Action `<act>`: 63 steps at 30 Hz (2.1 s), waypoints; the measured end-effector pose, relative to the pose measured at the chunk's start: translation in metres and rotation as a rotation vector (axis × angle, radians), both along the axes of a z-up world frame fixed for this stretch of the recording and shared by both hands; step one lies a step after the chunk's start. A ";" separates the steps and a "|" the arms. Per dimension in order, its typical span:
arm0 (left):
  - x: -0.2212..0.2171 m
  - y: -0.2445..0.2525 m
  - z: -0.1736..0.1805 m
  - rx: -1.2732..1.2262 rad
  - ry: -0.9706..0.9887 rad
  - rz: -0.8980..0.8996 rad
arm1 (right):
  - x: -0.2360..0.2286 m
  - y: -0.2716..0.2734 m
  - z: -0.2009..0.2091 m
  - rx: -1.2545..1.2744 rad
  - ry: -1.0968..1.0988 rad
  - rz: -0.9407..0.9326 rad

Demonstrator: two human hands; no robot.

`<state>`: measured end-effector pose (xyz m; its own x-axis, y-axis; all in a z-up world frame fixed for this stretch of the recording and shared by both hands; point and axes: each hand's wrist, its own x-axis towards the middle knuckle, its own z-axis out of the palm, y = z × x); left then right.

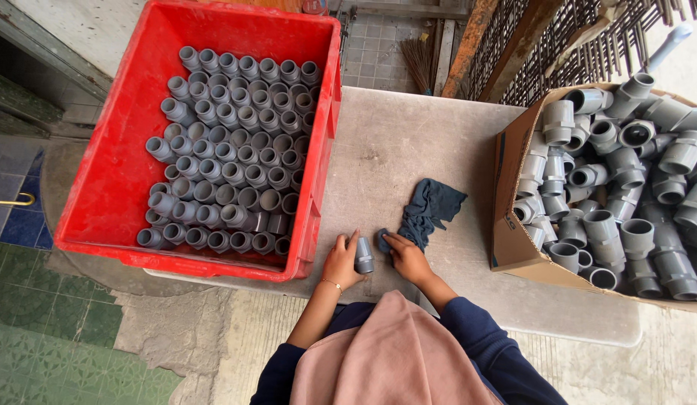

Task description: The person repeatedly wipes gray plastic pipe fittings with a dark cloth and places them into a red crate. The person handles the fittings one at a time, wiping each before stacking them in the crate.

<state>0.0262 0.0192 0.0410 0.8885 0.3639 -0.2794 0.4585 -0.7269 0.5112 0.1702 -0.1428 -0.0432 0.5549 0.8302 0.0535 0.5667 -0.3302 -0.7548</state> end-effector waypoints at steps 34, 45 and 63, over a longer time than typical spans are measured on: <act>-0.009 -0.022 -0.013 0.243 0.020 -0.165 | -0.026 0.010 0.014 0.018 0.186 -0.060; -0.021 -0.018 -0.036 0.121 -0.011 0.118 | -0.049 0.016 0.039 0.242 0.060 0.191; -0.042 -0.026 -0.027 0.045 -0.157 0.238 | -0.041 -0.003 0.014 0.092 -0.181 0.198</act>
